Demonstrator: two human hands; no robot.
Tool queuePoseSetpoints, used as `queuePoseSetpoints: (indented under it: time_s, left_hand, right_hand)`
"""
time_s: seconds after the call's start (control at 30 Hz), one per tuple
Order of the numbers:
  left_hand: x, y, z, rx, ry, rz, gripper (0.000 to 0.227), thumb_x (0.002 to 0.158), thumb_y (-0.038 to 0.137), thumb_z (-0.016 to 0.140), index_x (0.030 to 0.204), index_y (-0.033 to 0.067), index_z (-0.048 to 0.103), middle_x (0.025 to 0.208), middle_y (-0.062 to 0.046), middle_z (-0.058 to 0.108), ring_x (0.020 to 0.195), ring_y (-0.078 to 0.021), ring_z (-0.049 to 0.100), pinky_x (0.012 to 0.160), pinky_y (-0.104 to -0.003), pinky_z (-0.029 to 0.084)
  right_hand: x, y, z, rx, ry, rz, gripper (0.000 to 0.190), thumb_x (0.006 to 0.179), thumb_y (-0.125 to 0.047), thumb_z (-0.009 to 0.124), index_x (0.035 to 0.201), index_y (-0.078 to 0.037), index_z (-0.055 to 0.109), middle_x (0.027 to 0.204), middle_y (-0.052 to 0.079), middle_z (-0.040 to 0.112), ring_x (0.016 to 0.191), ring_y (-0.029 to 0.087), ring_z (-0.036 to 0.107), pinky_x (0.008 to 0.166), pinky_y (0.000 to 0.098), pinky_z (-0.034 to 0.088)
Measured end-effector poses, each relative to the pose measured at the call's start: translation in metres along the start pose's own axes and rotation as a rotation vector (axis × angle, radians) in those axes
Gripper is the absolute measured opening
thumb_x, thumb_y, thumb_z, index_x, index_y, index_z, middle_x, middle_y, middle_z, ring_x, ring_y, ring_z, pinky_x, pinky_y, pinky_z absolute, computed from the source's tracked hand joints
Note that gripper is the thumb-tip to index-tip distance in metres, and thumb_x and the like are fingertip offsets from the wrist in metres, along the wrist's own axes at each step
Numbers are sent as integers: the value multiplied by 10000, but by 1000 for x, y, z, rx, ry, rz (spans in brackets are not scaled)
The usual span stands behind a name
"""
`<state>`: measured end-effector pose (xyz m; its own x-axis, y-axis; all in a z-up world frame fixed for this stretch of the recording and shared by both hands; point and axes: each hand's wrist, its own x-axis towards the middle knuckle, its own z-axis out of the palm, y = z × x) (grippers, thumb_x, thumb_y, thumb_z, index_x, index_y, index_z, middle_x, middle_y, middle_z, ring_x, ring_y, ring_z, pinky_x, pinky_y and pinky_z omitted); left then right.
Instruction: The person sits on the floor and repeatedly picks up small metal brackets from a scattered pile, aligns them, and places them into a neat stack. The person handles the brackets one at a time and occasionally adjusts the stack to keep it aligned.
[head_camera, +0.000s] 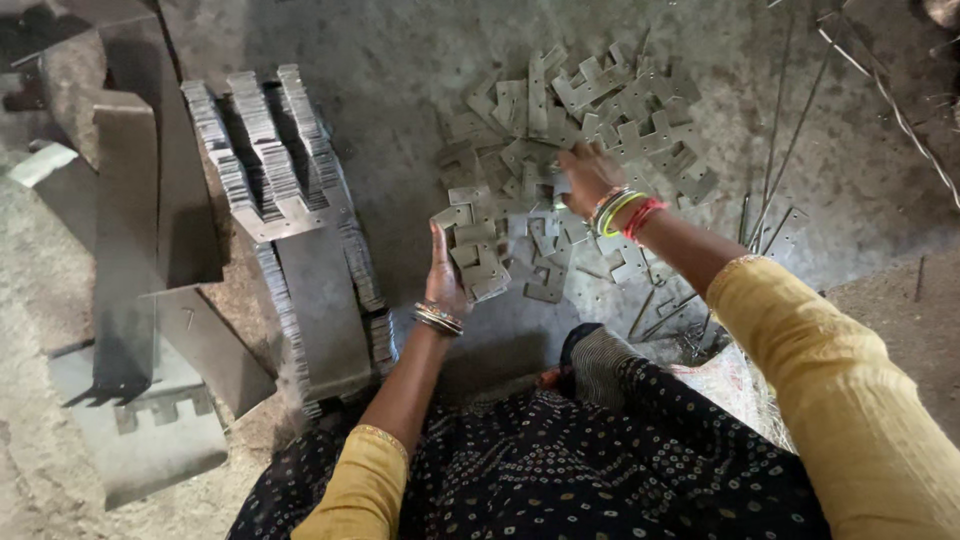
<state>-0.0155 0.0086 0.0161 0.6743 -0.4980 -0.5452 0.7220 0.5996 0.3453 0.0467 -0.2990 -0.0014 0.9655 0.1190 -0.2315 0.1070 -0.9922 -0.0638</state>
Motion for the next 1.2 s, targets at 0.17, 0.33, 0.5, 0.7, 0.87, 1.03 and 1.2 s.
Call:
queuePoseSetpoints:
  time_s: [0.17,0.33,0.5,0.7,0.87,1.03,1.2]
  left_hand:
    - [-6,3,-12,-5,50,-114,904,844,833,507,1252,40,652,1046,-147,727,931,-310,725,851,-491,613]
    - [-14,4,-16,-17,-19,-145,837,872,730,569,1283,6,652,1126,-187,744,966,-308,744,850,-456,627]
    - [-26,5,-5,24,-55,-132,765,891,610,668,1345,-3,606,1153,-189,734,973,-314,733,847,-457,624]
    - [-35,2,2,166,158,-85,813,775,680,638,1333,93,573,1130,-165,754,973,-306,757,824,-484,645]
    - [-25,-5,-7,89,20,-62,940,829,815,515,1339,31,615,1097,-177,754,942,-304,751,807,-461,637]
    - [-21,-12,-26,65,-56,-78,969,854,848,498,1337,17,622,1106,-155,742,914,-284,732,780,-463,624]
    - [-20,-12,-35,222,174,73,803,837,728,612,1457,245,451,1329,27,652,1147,-158,697,945,-405,591]
  right_hand:
    - [-2,7,-16,130,-26,-8,721,718,-254,878,1328,-38,559,1211,228,625,1163,447,595,1013,520,489]
    - [-15,3,-26,82,-15,-45,644,674,-207,878,1245,-100,600,1228,207,614,1172,446,571,1021,511,440]
    - [-21,-3,-45,110,81,-48,637,692,-206,850,1255,-57,591,1167,203,642,1082,420,610,929,507,487]
    - [-29,-15,-86,367,-114,115,466,758,-196,794,1179,-72,639,1081,160,701,929,341,695,754,486,598]
    - [-29,-49,-70,740,-244,-68,541,719,-258,799,1192,-69,616,989,144,736,827,323,749,710,428,620]
    - [-34,-53,-12,60,62,-155,451,763,-184,777,1145,-47,580,1005,194,712,963,413,698,775,494,581]
    - [-52,-29,8,161,-5,-140,683,683,-294,850,1230,-10,554,982,238,694,908,453,677,761,541,559]
